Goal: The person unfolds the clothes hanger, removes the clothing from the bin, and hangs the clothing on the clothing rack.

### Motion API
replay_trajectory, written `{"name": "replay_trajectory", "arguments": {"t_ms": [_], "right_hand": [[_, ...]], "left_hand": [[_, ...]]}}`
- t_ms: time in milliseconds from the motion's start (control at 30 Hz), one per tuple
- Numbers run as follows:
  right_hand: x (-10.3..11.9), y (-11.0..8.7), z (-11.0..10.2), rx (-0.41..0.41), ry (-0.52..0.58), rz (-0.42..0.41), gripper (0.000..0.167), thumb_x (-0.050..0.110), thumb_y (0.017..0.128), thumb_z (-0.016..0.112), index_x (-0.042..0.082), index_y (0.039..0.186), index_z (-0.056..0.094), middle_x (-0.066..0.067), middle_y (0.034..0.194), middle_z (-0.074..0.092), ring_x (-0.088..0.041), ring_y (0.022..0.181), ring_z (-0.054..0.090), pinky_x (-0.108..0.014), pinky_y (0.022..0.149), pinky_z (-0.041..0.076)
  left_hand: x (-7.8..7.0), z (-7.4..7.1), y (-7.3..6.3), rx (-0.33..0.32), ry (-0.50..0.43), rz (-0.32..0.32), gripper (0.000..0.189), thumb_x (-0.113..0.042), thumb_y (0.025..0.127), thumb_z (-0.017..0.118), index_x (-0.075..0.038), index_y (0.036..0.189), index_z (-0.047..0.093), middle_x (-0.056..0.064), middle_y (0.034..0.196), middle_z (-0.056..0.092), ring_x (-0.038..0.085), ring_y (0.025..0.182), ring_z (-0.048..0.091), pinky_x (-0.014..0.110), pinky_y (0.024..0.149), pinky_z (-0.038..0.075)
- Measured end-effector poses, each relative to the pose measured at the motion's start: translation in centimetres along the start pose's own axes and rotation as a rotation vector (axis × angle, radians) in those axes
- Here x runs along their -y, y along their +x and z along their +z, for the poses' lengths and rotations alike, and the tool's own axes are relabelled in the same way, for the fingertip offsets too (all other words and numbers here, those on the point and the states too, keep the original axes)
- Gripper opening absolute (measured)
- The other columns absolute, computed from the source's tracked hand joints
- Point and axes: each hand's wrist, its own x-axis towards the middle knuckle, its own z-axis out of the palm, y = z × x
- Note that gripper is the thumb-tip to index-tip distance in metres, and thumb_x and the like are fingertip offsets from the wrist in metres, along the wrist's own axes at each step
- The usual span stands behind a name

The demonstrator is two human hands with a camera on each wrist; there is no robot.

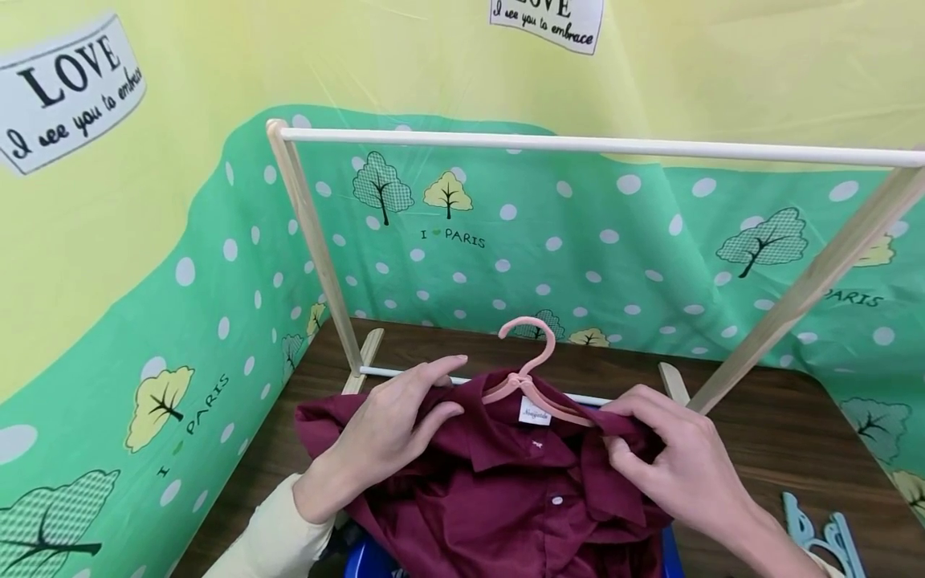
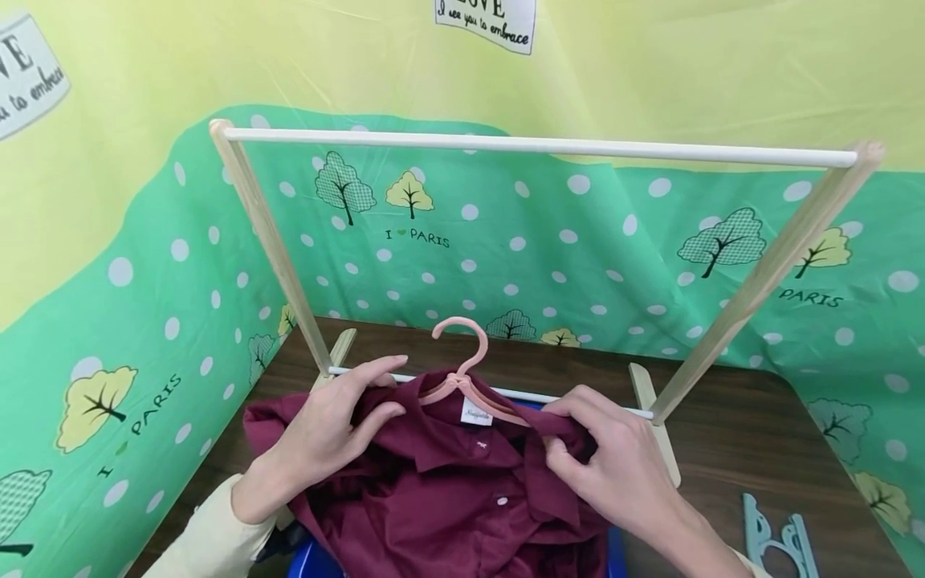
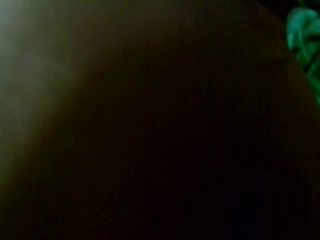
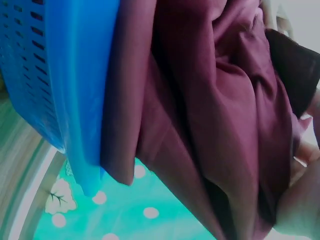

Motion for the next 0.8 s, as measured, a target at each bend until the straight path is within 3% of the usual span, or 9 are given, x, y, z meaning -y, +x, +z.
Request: {"name": "replay_trajectory", "arguments": {"t_ms": [200, 300, 400, 500, 533, 600, 667, 733, 800], "right_hand": [[0.1, 0.2, -0.5, 0.059, 0.057, 0.008, 0.064, -0.006, 0.082, 0.093, 0.028, 0.134, 0.078, 0.013, 0.129, 0.071, -0.002, 0.119, 0.065, -0.011, 0.100, 0.045], [0.1, 0.6, -0.4, 0.032, 0.087, -0.061, 0.061, -0.003, 0.085, 0.092, 0.021, 0.139, 0.078, 0.006, 0.133, 0.075, -0.005, 0.125, 0.067, -0.011, 0.106, 0.045], [0.1, 1.1, 0.0, 0.021, 0.099, -0.133, 0.038, 0.021, 0.103, 0.083, 0.017, 0.140, 0.078, 0.003, 0.133, 0.078, -0.006, 0.125, 0.069, -0.012, 0.108, 0.046], [0.0, 1.4, 0.3, 0.028, 0.113, -0.187, 0.037, 0.039, 0.112, 0.068, 0.016, 0.139, 0.079, 0.003, 0.128, 0.080, -0.007, 0.118, 0.073, -0.013, 0.103, 0.050], [0.0, 1.5, 0.4, 0.037, 0.116, -0.192, 0.035, 0.038, 0.112, 0.069, 0.016, 0.139, 0.079, 0.005, 0.126, 0.080, -0.006, 0.115, 0.074, -0.013, 0.100, 0.051], [0.0, 1.6, 0.6, 0.048, 0.120, -0.196, 0.032, 0.022, 0.107, 0.078, 0.017, 0.138, 0.079, 0.008, 0.122, 0.080, -0.005, 0.107, 0.075, -0.014, 0.093, 0.053], [0.1, 1.5, 0.7, 0.051, 0.114, -0.185, 0.044, 0.006, 0.096, 0.084, 0.017, 0.138, 0.079, 0.012, 0.118, 0.079, -0.004, 0.101, 0.075, -0.015, 0.089, 0.054], [0.2, 1.4, 0.9, 0.045, 0.098, -0.168, 0.058, -0.007, 0.083, 0.084, 0.017, 0.137, 0.079, 0.015, 0.114, 0.077, -0.002, 0.096, 0.073, -0.015, 0.086, 0.053], [0.3, 1.4, 1.1, 0.038, 0.090, -0.149, 0.062, -0.010, 0.080, 0.083, 0.017, 0.135, 0.080, 0.016, 0.112, 0.076, -0.002, 0.093, 0.071, -0.015, 0.084, 0.052]], "left_hand": [[-0.3, -0.2, 0.3, 0.010, -0.032, -0.002, 0.062, 0.003, 0.097, 0.083, -0.002, 0.153, 0.056, 0.007, 0.124, 0.075, 0.018, 0.101, 0.075, 0.033, 0.088, 0.062], [-0.4, -0.2, 0.5, 0.036, -0.043, 0.015, 0.072, 0.010, 0.089, 0.085, -0.002, 0.153, 0.055, 0.008, 0.127, 0.073, 0.017, 0.100, 0.073, 0.032, 0.088, 0.061], [-0.5, -0.2, 0.7, 0.078, -0.067, 0.048, 0.074, 0.013, 0.089, 0.084, -0.002, 0.155, 0.053, 0.009, 0.131, 0.071, 0.017, 0.102, 0.071, 0.031, 0.091, 0.061], [-0.4, -0.2, 0.8, 0.110, -0.093, 0.073, 0.076, 0.014, 0.090, 0.081, -0.002, 0.157, 0.050, 0.009, 0.133, 0.069, 0.017, 0.106, 0.070, 0.030, 0.094, 0.060], [-0.4, -0.3, 0.8, 0.119, -0.101, 0.079, 0.077, 0.015, 0.091, 0.081, -0.002, 0.158, 0.048, 0.009, 0.135, 0.069, 0.017, 0.107, 0.070, 0.030, 0.095, 0.060], [-0.3, -0.4, 0.8, 0.128, -0.102, 0.086, 0.079, 0.015, 0.091, 0.081, -0.002, 0.159, 0.047, 0.009, 0.136, 0.068, 0.017, 0.109, 0.069, 0.030, 0.096, 0.059], [-0.3, -0.5, 0.8, 0.129, -0.085, 0.087, 0.079, 0.013, 0.091, 0.082, -0.002, 0.160, 0.046, 0.009, 0.134, 0.069, 0.017, 0.108, 0.069, 0.030, 0.096, 0.059], [-0.2, -0.6, 0.8, 0.124, -0.046, 0.093, 0.080, 0.010, 0.091, 0.084, -0.002, 0.161, 0.047, 0.008, 0.131, 0.070, 0.017, 0.108, 0.070, 0.030, 0.095, 0.060], [0.0, -0.7, 0.8, 0.113, -0.001, 0.094, 0.080, 0.007, 0.090, 0.087, -0.002, 0.160, 0.048, 0.007, 0.128, 0.072, 0.017, 0.108, 0.072, 0.031, 0.093, 0.061]]}}
